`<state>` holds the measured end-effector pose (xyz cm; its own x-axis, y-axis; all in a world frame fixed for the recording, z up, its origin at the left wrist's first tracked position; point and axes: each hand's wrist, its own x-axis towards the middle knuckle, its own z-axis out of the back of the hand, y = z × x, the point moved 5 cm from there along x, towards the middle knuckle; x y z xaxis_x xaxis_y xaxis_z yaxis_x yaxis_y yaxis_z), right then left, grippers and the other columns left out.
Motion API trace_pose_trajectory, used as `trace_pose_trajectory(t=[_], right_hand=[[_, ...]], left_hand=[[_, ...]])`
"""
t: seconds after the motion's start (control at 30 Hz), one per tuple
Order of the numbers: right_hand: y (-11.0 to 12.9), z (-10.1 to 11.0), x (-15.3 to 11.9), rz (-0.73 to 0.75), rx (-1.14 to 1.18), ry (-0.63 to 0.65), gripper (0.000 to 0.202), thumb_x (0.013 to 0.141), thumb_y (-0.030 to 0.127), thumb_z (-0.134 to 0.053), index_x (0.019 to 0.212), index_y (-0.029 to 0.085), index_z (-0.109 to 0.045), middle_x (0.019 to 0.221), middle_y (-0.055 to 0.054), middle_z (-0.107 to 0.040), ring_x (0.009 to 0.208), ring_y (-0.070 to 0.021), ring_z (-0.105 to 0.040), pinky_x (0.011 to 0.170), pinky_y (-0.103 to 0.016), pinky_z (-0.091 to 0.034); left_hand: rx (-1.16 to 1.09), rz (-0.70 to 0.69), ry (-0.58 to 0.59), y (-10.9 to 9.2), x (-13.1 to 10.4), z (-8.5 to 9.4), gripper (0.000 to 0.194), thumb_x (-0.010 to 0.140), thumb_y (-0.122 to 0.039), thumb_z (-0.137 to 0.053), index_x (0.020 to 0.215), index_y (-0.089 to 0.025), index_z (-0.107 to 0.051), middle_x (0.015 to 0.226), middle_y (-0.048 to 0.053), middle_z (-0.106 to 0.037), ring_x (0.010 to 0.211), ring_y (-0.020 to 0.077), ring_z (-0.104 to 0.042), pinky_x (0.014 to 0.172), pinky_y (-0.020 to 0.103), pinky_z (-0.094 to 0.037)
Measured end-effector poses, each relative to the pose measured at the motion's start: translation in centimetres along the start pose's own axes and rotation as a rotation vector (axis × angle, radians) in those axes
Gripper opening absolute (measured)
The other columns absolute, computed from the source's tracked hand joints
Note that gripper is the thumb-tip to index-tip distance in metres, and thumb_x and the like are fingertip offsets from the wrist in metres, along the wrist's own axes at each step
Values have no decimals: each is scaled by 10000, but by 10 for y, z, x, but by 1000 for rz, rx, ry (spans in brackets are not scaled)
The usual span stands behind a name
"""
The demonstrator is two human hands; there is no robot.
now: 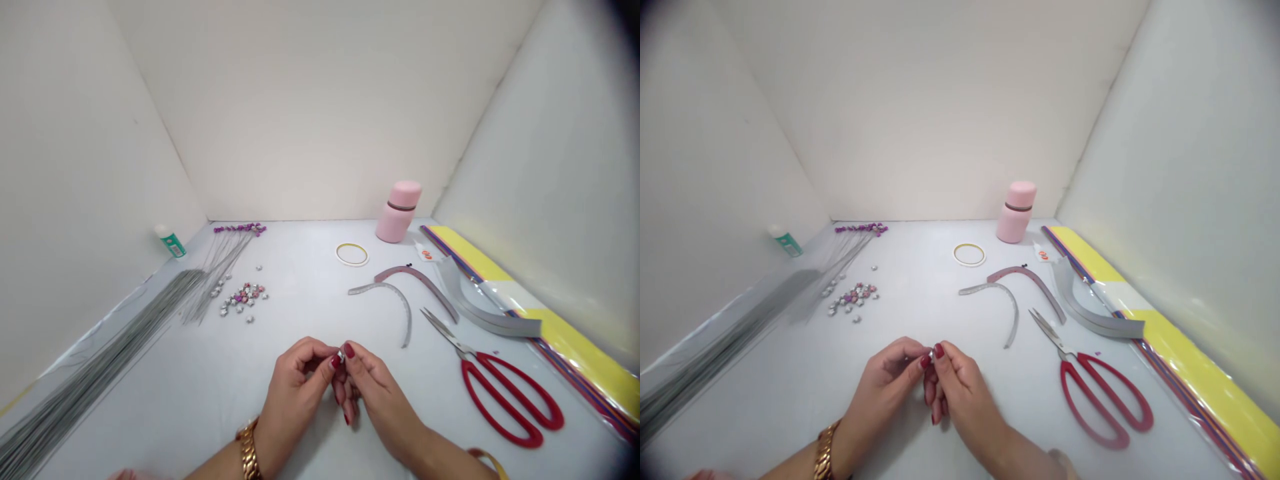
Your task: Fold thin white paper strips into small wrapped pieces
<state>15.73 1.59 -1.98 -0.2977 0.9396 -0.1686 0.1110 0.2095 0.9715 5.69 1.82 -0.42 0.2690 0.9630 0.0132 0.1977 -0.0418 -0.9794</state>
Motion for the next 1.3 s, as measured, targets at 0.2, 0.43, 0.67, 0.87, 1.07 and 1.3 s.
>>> trace_pose_trajectory(t=[0.2,0.43,0.67,0.87,1.07,1.3], right_hand=[[-4,1,3,-63,-14,17,374,884,452,-321,641,179,-402,395,86,-435,258,-24,-329,287,-130,-220],[-4,3,4,-100,-7,37,395,869,468,-349,611,174,-404,373,82,-442,235,-17,-296,274,-129,-177],[-3,3,3,-112,-56,24,421,848,508,-355,592,177,-396,370,81,-439,233,-21,-295,275,-131,-179],[-1,2,3,-101,-133,23,428,840,526,-348,589,181,-388,390,78,-439,247,-29,-329,288,-140,-201],[0,3,2,-43,-235,13,437,852,507,-339,566,181,-389,399,78,-422,279,-36,-349,326,-157,-237],[1,5,5,-99,-137,54,423,850,515,-333,605,180,-415,411,79,-431,267,-36,-322,303,-153,-208]], left_hand=[[-90,99,72,-2,3,-4,182,840,-250,-481,721,-126,-539,520,16,-605,528,150,-599,601,291,-462],[456,-89,-36,-15,1,10,188,822,-234,-492,713,-140,-614,675,48,-631,666,158,-582,648,265,-448],[857,-377,28,-25,-5,3,168,834,-120,-425,786,-159,-581,703,45,-605,663,142,-551,629,239,-432],[1031,-508,82,-26,-7,1,175,837,-97,-401,813,-161,-562,724,54,-605,681,153,-541,639,261,-432],[1116,-496,94,-23,-10,0,196,835,-122,-404,709,-161,-549,648,39,-565,617,147,-511,594,256,-411],[810,-238,37,-24,-5,4,191,838,-146,-426,745,-155,-593,673,30,-598,635,129,-543,618,226,-418]])
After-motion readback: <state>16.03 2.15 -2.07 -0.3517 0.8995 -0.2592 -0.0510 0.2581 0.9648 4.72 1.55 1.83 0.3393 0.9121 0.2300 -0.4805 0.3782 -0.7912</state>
